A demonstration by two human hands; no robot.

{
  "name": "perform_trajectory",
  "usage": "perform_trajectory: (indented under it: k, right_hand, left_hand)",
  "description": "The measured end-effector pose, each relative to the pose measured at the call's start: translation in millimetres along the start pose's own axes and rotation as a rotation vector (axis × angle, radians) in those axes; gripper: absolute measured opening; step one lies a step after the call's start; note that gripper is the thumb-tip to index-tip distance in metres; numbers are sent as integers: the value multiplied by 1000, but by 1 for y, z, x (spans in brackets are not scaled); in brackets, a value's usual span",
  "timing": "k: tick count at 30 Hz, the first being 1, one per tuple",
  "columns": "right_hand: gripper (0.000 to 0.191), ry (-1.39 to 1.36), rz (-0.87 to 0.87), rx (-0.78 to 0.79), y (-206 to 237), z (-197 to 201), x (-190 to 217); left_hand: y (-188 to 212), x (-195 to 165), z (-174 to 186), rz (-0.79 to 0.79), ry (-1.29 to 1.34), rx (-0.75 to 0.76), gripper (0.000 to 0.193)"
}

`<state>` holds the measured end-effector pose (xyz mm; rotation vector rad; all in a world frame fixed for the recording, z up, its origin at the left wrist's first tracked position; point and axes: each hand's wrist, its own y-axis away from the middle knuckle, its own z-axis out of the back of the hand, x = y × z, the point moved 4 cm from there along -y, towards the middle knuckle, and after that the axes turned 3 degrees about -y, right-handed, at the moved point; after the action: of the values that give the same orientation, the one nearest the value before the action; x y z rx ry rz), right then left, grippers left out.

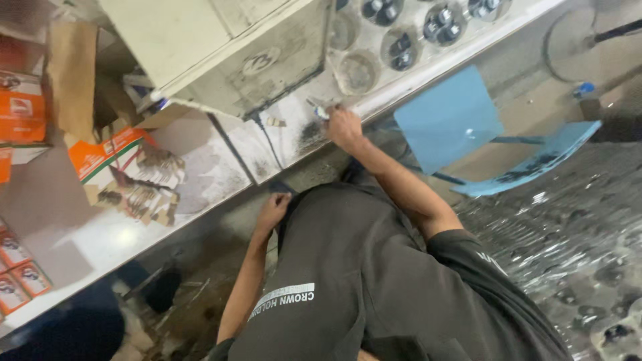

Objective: The person sits at a workbench and applies adhesive from a small tube to black plug components, picking each plug from a plastic tray, squeezing glue onto it, and placing it back in the tray. Earlier they handle small boxes and tubes on the bench, and at the end they wipe their hands with a dark cloth.

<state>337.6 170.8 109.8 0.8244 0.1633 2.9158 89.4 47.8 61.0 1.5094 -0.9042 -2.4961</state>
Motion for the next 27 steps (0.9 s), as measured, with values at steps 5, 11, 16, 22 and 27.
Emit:
perform_trajectory:
  k: [5,11,16,22,27]
  right_hand:
    - [38,-413,86,45,9,83,-47]
    - [40,-509,348,-116,-6,203,-77]
    - [47,-490,354,-221,-62,247,-105]
    - [53,-954,343,29,-112,276,-138]
    - [46,-1572,-187,666,-171,270,-195]
  left_hand:
    - [-36,-93,-65,92,373,-12,43]
    - [-110,-251,-118,-300,799,-119,37]
    - [-177,-340,-135,-477,855,-91,27]
    - [-202,-403,-128,-528,875,-71,24]
    - [-228,-438,-138,-547,804,-23,29]
